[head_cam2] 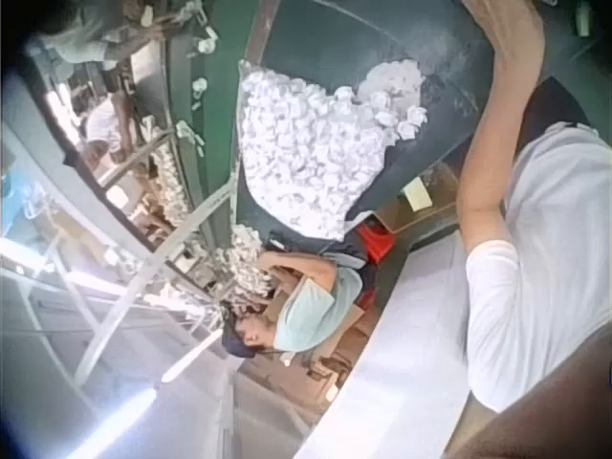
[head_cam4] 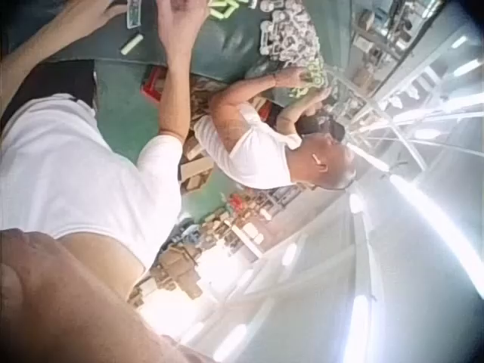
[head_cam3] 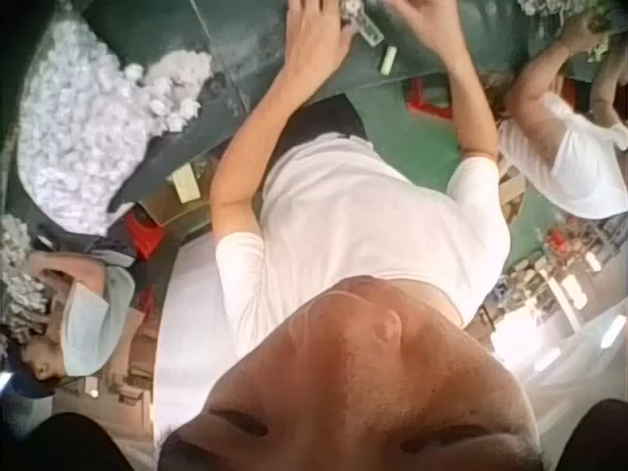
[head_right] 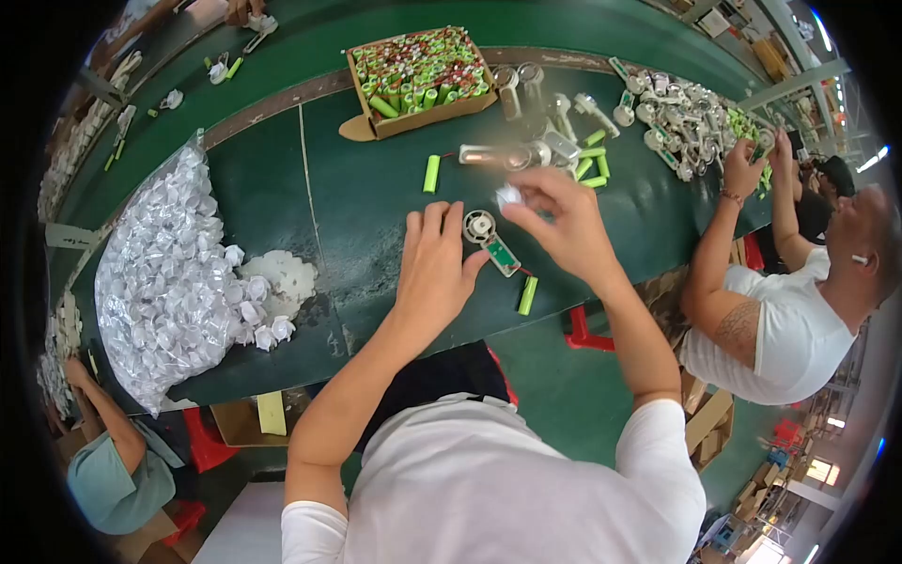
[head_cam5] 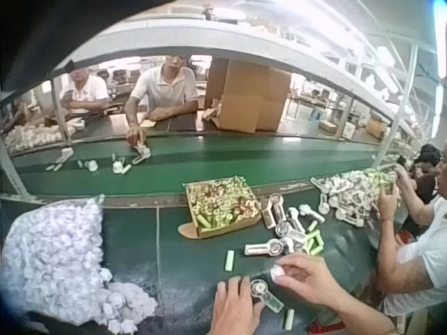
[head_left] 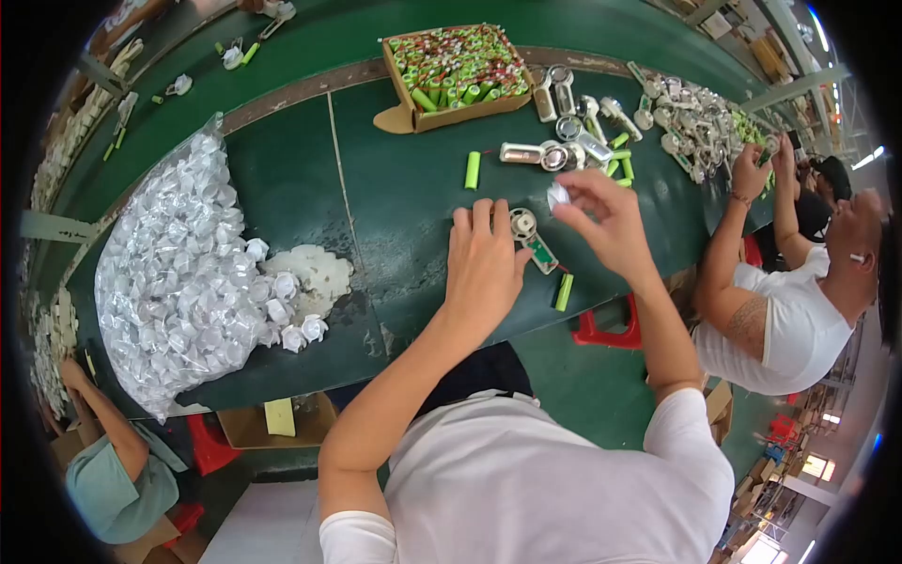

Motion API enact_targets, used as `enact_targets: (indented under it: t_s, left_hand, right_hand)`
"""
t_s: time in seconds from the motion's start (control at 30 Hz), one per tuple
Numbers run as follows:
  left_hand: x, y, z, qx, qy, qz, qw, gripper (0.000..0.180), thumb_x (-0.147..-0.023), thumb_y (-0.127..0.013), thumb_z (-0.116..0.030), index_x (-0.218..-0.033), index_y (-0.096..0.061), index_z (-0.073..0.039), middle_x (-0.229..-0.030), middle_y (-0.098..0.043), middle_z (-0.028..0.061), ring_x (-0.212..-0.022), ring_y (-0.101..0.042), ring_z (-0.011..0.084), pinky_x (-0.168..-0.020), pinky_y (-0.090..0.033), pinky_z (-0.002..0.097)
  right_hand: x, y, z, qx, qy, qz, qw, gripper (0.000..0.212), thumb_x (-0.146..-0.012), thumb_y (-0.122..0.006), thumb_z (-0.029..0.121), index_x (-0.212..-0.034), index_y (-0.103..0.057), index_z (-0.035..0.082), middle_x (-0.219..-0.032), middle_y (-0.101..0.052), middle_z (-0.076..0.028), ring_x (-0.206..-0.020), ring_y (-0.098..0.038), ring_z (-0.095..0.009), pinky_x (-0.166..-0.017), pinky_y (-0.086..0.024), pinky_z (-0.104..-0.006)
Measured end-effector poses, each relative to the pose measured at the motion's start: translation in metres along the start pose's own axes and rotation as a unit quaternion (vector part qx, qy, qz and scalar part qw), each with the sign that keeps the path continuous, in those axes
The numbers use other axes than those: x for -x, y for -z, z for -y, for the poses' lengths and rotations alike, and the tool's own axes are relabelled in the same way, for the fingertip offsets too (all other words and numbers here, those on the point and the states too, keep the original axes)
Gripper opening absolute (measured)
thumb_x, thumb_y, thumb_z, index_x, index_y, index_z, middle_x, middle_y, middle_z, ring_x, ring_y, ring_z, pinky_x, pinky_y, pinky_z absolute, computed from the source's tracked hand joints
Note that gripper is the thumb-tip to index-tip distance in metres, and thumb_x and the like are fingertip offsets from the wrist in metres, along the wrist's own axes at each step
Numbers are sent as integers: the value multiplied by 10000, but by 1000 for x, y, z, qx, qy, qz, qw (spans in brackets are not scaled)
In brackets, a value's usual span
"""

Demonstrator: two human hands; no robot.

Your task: The person assembles small portable fans by hand, inserting lithium batteries and circuit boards into plastic fan housings, then attaching plastic covers and fan blades.

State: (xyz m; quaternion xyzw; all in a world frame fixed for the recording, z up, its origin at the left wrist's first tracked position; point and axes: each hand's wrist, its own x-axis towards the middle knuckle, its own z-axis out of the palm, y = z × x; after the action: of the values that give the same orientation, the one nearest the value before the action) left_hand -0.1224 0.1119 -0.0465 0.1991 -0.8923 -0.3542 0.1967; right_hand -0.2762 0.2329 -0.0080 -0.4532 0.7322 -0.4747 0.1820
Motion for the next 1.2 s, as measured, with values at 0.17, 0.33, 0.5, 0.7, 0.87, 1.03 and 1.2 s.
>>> enact_targets:
  t_s: [0.17, 0.33, 0.5, 0.7, 0.87, 1.03, 1.2]
  left_hand:
    - [-15, -10, 20, 57, -43, 53, 996, 511, -728, -786, -35, -1199, -589, -48, -1185, -584, 134, -1132, -513, 356, -949, -436, 431]
    - [-3, 4, 19, 611, 99, 2, 785, 413, -834, -722, 39, -1212, -556, 26, -1226, -604, 130, -1120, -609, 259, -953, -503, 364]
    - [16, 40, 22, 662, 147, -44, 734, 494, -981, -624, -84, -1426, -455, 48, -1252, -620, 120, -1118, -612, 190, -992, -486, 317]
    - [42, 69, 28, 585, 139, -120, 790, 401, -973, -627, -61, -1355, -559, 41, -1280, -579, 104, -1150, -564, 161, -1023, -436, 300]
    - [48, 92, 30, 518, 111, -114, 841, 313, -927, -698, -63, -1214, -646, 51, -1190, -551, 76, -1136, -538, 153, -1012, -430, 296]
    - [58, 94, 37, 544, 116, -138, 819, 331, -921, -713, -72, -1206, -617, 67, -1144, -562, 73, -1062, -576, 140, -956, -475, 276]
    - [62, 91, 33, 544, 89, -158, 819, 356, -932, -695, -68, -1236, -568, 66, -1122, -561, 69, -1047, -594, 143, -880, -516, 260]
  right_hand:
    - [24, -14, -44, -218, -111, 0, 970, 299, -894, -682, -35, -1183, -619, -75, -1073, -625, -75, -953, -637, -126, -848, -542, -258]
    - [31, -46, -36, -320, -8, 18, 947, 315, -882, -674, -75, -1189, -605, -91, -1160, -589, -115, -944, -636, -150, -815, -556, -279]
    - [10, -69, 6, -197, 140, -91, 966, 336, -829, -720, -75, -1154, -635, -74, -1170, -598, -168, -967, -639, -183, -811, -562, -299]
    - [-16, -95, 43, -71, 239, -37, 968, 386, -732, -826, -3, -1095, -695, -14, -1075, -646, -137, -846, -675, -188, -737, -592, -288]
    - [-22, -112, 53, -60, 272, -11, 960, 409, -700, -852, 32, -1085, -717, 5, -1124, -628, -141, -872, -684, -201, -731, -604, -320]
    - [-24, -108, 59, -126, 230, 91, 961, 381, -824, -738, -32, -1199, -684, 5, -1208, -571, -153, -901, -662, -187, -774, -577, -299]
    - [-24, -122, 63, -304, 86, 120, 941, 430, -908, -667, -2, -1324, -570, -42, -1163, -571, -127, -931, -613, -150, -798, -554, -301]
